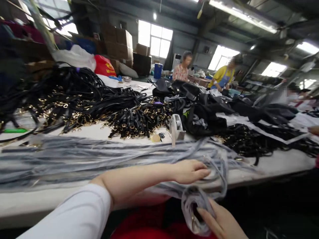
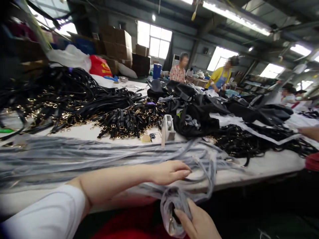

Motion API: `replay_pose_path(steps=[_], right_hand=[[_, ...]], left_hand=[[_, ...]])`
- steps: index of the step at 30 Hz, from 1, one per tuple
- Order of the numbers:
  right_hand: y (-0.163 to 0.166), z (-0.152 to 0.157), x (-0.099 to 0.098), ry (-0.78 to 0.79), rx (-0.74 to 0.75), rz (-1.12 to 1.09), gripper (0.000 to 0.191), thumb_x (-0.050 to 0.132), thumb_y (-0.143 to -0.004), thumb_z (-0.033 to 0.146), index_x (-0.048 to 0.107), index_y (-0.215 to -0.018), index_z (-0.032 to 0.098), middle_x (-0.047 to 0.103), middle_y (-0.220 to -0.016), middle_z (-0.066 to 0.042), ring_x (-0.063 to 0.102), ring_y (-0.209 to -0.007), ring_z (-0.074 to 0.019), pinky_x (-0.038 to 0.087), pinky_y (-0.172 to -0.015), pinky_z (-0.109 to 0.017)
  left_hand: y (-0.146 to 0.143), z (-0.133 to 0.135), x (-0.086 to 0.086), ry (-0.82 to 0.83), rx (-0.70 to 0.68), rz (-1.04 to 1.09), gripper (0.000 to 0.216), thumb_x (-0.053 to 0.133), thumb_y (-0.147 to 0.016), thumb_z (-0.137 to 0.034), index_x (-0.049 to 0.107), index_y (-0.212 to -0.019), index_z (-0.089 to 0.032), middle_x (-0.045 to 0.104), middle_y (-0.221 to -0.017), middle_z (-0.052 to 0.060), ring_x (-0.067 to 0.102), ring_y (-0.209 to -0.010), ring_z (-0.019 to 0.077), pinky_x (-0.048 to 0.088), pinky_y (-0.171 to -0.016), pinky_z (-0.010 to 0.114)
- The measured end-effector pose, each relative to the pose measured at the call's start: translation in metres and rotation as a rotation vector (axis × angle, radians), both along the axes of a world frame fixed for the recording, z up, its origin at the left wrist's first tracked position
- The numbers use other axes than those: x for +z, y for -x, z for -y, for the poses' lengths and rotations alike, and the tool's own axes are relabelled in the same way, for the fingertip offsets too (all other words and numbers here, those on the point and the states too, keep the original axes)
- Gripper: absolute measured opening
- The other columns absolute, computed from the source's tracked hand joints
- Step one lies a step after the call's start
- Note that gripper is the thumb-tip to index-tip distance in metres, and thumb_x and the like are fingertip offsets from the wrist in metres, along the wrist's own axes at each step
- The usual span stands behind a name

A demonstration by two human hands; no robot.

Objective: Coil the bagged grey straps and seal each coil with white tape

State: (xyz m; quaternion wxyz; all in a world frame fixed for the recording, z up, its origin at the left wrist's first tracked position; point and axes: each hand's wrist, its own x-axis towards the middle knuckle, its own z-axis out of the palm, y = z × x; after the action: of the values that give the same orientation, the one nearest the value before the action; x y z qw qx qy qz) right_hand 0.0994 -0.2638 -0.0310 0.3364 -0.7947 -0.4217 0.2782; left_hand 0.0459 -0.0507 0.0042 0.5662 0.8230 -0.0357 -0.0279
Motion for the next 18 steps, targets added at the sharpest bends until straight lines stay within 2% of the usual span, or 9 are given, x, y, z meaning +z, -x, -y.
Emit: replay_pose_path(steps=[2, 4, 6, 9, 11, 12, 15, 16, 18], right_hand=[[0.003, 0.003, 0.005, 0.073, 0.043, -0.016, 0.037, 0.053, -0.090, 0.051, 0.069, -0.104, 0.021, 0.074, -0.101, -0.009, 0.069, -0.096, -0.0276, 0.053, -0.090, -0.034], [0.007, 0.006, 0.009, 0.081, 0.053, -0.049, 0.030, 0.052, -0.091, 0.046, 0.068, -0.097, 0.021, 0.074, -0.094, -0.007, 0.069, -0.090, -0.0258, 0.053, -0.084, -0.032], [0.013, 0.010, 0.006, 0.015, 0.031, -0.085, 0.030, 0.053, -0.090, 0.046, 0.067, -0.097, 0.021, 0.073, -0.096, -0.007, 0.068, -0.091, -0.0256, 0.053, -0.082, -0.032], [0.025, 0.012, -0.011, -0.125, -0.092, -0.145, 0.045, 0.060, -0.086, 0.051, 0.064, -0.116, 0.018, 0.072, -0.110, -0.011, 0.067, -0.103, -0.0280, 0.053, -0.089, -0.035], [0.033, 0.009, -0.027, -0.190, -0.178, -0.171, 0.051, 0.062, -0.084, 0.052, 0.062, -0.120, 0.016, 0.071, -0.114, -0.013, 0.066, -0.106, -0.0286, 0.053, -0.091, -0.035], [0.036, 0.007, -0.034, -0.219, -0.218, -0.182, 0.050, 0.061, -0.085, 0.052, 0.062, -0.119, 0.016, 0.071, -0.115, -0.013, 0.066, -0.108, -0.0282, 0.053, -0.092, -0.034], [0.034, 0.002, -0.048, -0.268, -0.257, -0.209, 0.047, 0.053, -0.090, 0.052, 0.061, -0.121, 0.018, 0.071, -0.118, -0.012, 0.065, -0.113, -0.0255, 0.053, -0.093, -0.031], [0.031, 0.001, -0.050, -0.243, -0.202, -0.215, 0.046, 0.053, -0.091, 0.051, 0.061, -0.122, 0.019, 0.071, -0.118, -0.011, 0.065, -0.113, -0.0248, 0.053, -0.093, -0.030], [0.025, 0.002, -0.053, -0.129, 0.005, -0.204, 0.040, 0.058, -0.088, 0.047, 0.067, -0.117, 0.021, 0.074, -0.108, -0.008, 0.069, -0.104, -0.0252, 0.054, -0.089, -0.030]], left_hand=[[0.014, 0.011, -0.002, -0.184, -0.179, 0.033, 0.041, 0.054, -0.090, -0.049, 0.069, -0.112, -0.017, 0.069, -0.101, 0.008, 0.063, -0.094, 0.0232, 0.048, -0.087, 0.032], [0.029, 0.024, -0.008, -0.181, -0.213, 0.033, 0.041, 0.061, -0.086, -0.048, 0.069, -0.112, -0.018, 0.071, -0.093, 0.007, 0.065, -0.085, 0.0221, 0.049, -0.078, 0.029], [0.043, 0.035, -0.017, -0.030, -0.082, 0.043, 0.041, 0.063, -0.085, -0.043, 0.068, -0.116, -0.018, 0.071, -0.095, 0.005, 0.066, -0.085, 0.0205, 0.050, -0.078, 0.027], [0.059, 0.049, -0.032, 0.205, 0.303, 0.081, 0.042, 0.059, -0.087, -0.043, 0.066, -0.120, -0.017, 0.071, -0.102, 0.006, 0.065, -0.087, 0.0189, 0.050, -0.082, 0.027], [0.066, 0.057, -0.042, 0.314, 0.552, 0.118, 0.042, 0.055, -0.089, -0.046, 0.067, -0.117, -0.016, 0.070, -0.104, 0.007, 0.064, -0.088, 0.0185, 0.050, -0.082, 0.028], [0.068, 0.061, -0.046, 0.359, 0.629, 0.134, 0.043, 0.053, -0.090, -0.048, 0.067, -0.115, -0.016, 0.070, -0.104, 0.008, 0.063, -0.088, 0.0184, 0.050, -0.082, 0.028], [0.075, 0.065, -0.054, 0.397, 0.678, 0.142, 0.043, 0.048, -0.093, -0.047, 0.067, -0.113, -0.014, 0.069, -0.102, 0.008, 0.062, -0.090, 0.0184, 0.050, -0.082, 0.027], [0.077, 0.065, -0.055, 0.352, 0.643, 0.130, 0.042, 0.047, -0.094, -0.046, 0.067, -0.111, -0.014, 0.070, -0.102, 0.008, 0.062, -0.092, 0.0187, 0.049, -0.084, 0.028], [0.083, 0.063, -0.056, 0.193, 0.485, 0.076, 0.038, 0.044, -0.094, -0.040, 0.069, -0.107, -0.014, 0.071, -0.099, 0.007, 0.063, -0.093, 0.0191, 0.048, -0.086, 0.028]])
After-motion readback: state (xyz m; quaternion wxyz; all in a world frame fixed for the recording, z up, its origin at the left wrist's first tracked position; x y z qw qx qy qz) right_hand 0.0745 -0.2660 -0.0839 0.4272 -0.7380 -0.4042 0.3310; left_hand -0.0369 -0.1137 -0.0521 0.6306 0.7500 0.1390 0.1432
